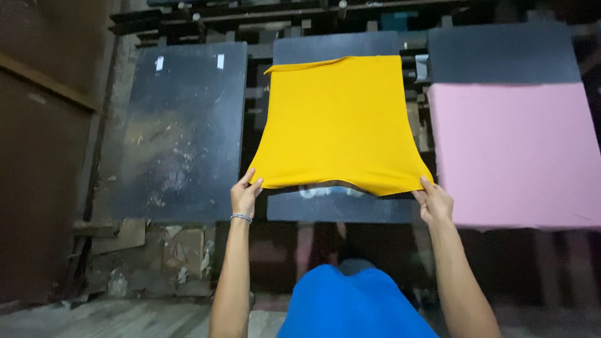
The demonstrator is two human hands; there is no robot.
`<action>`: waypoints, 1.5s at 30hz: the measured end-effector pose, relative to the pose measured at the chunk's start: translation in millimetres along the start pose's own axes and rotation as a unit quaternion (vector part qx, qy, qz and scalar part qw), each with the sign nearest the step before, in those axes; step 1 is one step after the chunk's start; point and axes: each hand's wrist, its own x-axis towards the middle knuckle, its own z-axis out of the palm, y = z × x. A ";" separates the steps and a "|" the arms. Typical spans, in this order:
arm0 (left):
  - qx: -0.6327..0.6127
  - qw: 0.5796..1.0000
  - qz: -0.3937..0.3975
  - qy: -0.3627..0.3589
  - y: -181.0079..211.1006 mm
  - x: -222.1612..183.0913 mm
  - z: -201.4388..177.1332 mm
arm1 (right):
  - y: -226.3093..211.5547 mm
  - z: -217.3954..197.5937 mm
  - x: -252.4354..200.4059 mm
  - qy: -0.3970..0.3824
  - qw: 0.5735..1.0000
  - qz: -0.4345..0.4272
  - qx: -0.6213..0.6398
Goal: Placing and smoothing fabric pieces onto printing boards in preparation for screen printing.
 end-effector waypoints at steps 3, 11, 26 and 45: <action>-0.001 1.000 0.003 -0.001 -11.8 -19.0 -21.9 | 13.6 -16.8 -27.9 -0.004 1.000 -0.008 0.005; -0.002 1.000 -0.008 -0.005 -7.2 -89.0 -57.6 | -0.8 -22.9 -167.2 -0.002 0.999 -0.032 -0.001; 0.005 0.998 -0.053 -0.028 -56.6 -88.9 -67.0 | 60.8 -51.7 -108.3 0.025 1.000 -0.013 -0.002; -0.152 0.976 -0.145 -0.058 60.6 206.2 120.5 | -124.7 194.7 104.7 -0.105 0.991 0.062 -0.057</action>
